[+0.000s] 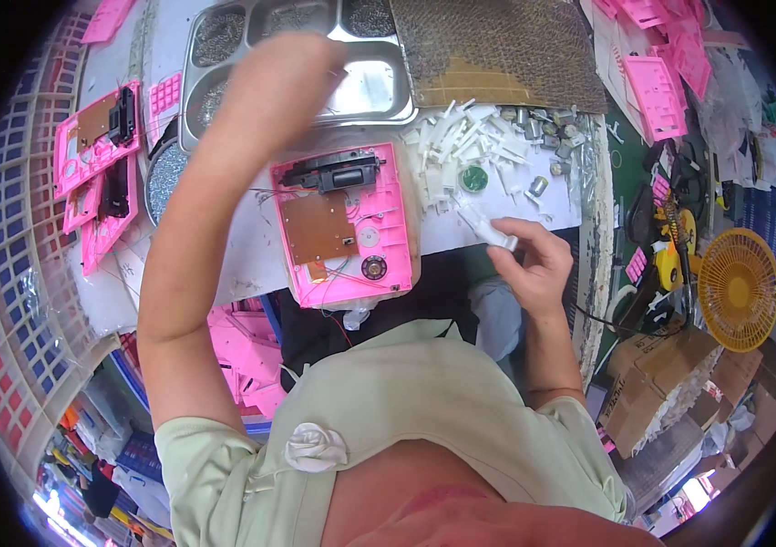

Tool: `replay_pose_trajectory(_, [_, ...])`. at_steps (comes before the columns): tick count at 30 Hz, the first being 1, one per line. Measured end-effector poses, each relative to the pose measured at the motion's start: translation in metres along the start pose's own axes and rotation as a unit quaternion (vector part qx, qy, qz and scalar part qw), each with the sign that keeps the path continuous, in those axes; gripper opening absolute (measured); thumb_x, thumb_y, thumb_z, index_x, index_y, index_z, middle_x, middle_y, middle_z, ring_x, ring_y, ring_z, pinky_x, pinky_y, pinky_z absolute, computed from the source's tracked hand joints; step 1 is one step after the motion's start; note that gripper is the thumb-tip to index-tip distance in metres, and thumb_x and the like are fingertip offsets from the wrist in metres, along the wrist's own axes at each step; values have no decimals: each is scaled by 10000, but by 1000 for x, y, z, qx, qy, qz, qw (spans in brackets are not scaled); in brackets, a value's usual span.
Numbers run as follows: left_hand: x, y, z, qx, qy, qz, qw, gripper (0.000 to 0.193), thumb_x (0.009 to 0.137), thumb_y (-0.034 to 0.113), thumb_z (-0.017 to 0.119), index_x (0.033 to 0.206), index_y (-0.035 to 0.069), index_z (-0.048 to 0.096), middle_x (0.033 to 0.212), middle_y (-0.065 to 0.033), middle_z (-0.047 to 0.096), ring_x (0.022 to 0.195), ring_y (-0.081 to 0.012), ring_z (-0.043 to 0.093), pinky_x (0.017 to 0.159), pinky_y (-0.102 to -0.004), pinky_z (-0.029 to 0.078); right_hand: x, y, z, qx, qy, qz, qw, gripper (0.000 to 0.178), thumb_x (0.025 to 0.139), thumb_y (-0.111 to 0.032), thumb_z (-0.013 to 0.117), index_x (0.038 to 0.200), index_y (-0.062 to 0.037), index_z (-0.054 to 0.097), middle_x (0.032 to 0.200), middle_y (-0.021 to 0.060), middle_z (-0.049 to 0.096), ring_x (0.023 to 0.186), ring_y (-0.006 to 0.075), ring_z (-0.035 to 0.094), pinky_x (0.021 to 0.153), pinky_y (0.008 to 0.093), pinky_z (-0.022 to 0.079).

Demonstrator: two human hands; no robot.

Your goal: Assemble and solder components into a pink plastic toy housing at a factory workbench.

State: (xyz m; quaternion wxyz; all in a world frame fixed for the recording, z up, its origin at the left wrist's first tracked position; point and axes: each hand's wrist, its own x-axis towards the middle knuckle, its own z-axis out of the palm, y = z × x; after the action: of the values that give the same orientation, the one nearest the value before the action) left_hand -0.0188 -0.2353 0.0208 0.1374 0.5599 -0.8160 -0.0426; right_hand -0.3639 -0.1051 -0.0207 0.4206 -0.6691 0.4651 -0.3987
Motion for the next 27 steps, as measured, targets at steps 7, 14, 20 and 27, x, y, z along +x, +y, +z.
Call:
replay_pose_trajectory(7, [-1, -71, -3, 10, -50, -108, 993, 149, 891, 149, 694, 963, 27, 743, 879, -156, 743, 806, -338, 712, 748, -425, 547, 0, 6, 5, -2, 11, -31, 999, 328, 750, -18, 851, 1062, -7, 750, 934, 94, 756, 710, 131, 643, 638, 255, 507])
replay_pose_trajectory(14, [-6, -58, -2, -5, -51, -80, 995, 179, 897, 195, 710, 989, 48, 754, 903, -158, 747, 833, -352, 712, 776, -440, 550, 4, 3, 6, -12, -40, -14, 999, 344, 754, 15, 830, 1084, 22, 733, 958, 99, 738, 816, 151, 662, 725, 273, 513])
replay_pose_trajectory(20, [8, -35, 34, 109, -86, -100, 985, 221, 877, 283, 717, 962, 84, 760, 889, -163, 740, 893, -379, 712, 805, -499, 568, 16, -8, 19, -15, -58, -79, 995, 340, 757, 4, 835, 1080, -1, 727, 852, 91, 704, 690, 157, 631, 631, 269, 487])
replay_pose_trajectory(27, [0, -24, 34, -39, 40, -3, 998, 198, 859, 177, 734, 976, 20, 699, 873, -156, 721, 726, -296, 701, 698, -413, 576, 18, -13, 20, -16, -57, -104, 993, 355, 756, 16, 837, 1090, -9, 720, 788, 83, 684, 608, 154, 610, 572, 261, 483])
